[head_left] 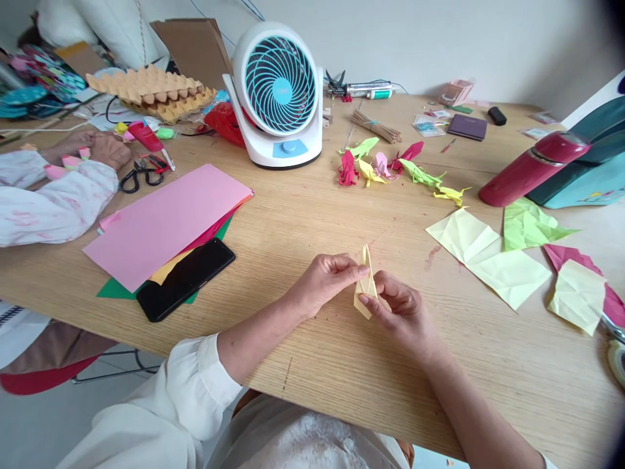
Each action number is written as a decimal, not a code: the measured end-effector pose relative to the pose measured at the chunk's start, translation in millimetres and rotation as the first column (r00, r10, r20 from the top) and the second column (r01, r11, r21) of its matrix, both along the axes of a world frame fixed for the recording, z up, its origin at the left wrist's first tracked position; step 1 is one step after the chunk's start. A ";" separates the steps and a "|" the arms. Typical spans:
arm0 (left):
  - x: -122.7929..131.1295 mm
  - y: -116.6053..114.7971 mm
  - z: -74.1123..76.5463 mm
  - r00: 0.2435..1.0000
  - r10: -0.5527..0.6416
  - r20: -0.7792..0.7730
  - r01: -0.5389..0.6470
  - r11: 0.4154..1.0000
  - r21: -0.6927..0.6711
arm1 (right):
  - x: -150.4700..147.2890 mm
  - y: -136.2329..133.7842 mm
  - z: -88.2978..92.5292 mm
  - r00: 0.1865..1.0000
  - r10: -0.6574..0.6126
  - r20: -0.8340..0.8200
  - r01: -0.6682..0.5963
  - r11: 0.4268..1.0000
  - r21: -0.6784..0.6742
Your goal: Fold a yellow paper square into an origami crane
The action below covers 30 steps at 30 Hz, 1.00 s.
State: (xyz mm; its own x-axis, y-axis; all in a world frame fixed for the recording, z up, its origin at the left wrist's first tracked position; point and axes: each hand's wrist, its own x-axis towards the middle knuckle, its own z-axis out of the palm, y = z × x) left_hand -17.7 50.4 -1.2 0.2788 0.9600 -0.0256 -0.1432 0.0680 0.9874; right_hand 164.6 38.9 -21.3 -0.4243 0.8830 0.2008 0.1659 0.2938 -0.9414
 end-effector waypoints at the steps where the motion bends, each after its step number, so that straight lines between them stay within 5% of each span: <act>1: -0.5 0.5 -0.7 0.999 0.015 -0.034 -0.013 0.999 0.041 | -0.1 -0.4 -1.1 1.000 -0.015 0.009 0.015 1.000 -0.013; 12: -2.3 -0.4 5.8 0.959 0.165 -0.231 -0.098 0.956 0.275 | -3.0 -2.6 -2.9 1.000 -0.008 0.010 0.008 0.998 -0.061; 21: -5.6 2.0 5.5 0.980 0.033 -0.198 -0.006 0.991 0.137 | -9.0 -1.7 -4.2 0.993 -0.048 -0.106 0.029 0.983 -0.179; 30: 5.0 -1.6 -8.8 0.970 0.042 -0.241 -0.038 0.999 0.022 | -5.6 -1.6 -6.2 0.991 -0.097 -0.091 0.076 0.976 -0.205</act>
State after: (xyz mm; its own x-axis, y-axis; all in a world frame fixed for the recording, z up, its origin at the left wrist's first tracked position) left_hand -12.7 48.8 -10.0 0.2278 0.9711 -0.0709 0.0971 0.0498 0.9940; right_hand 159.0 37.3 -27.5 -0.3315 0.9420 0.0528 0.0846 0.0854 -0.9927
